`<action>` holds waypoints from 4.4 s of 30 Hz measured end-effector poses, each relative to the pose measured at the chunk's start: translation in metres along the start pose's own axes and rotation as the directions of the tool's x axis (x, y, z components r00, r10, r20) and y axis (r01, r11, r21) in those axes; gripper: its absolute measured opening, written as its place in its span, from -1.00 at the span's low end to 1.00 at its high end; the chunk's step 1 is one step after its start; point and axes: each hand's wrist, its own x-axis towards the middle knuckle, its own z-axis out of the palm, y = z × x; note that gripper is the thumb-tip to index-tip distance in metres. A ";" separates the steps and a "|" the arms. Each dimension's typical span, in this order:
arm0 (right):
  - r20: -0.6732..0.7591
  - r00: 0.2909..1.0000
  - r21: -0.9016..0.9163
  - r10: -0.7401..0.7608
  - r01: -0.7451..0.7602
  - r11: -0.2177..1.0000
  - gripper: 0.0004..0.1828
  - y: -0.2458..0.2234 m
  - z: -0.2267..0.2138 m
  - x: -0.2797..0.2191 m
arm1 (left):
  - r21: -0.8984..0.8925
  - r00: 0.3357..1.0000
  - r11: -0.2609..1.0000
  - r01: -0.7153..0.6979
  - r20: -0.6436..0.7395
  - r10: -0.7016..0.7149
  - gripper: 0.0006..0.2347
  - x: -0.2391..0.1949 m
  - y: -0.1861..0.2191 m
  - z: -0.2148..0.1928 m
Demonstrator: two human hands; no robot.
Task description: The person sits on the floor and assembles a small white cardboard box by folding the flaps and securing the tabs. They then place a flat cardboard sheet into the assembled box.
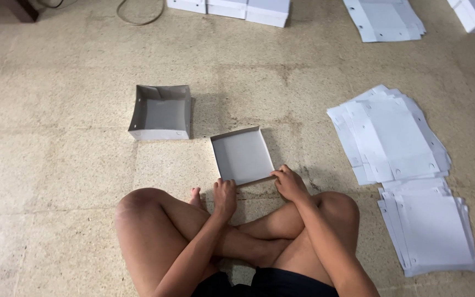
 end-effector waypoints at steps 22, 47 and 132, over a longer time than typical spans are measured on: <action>0.077 0.997 0.099 0.028 -0.036 0.994 -0.71 -0.004 0.006 0.012 | 0.013 0.943 0.952 -0.306 0.140 0.301 -0.87 0.058 -0.067 0.016; 0.050 0.998 -0.113 -0.033 0.038 0.993 -0.74 -0.001 0.012 0.011 | 0.009 0.899 0.900 -0.437 -0.023 0.437 -0.80 0.062 -0.064 -0.006; -0.088 0.984 0.357 0.157 -0.116 0.927 -0.59 0.006 0.029 0.026 | -0.247 0.938 0.968 0.037 0.341 0.052 -0.82 0.073 -0.080 0.008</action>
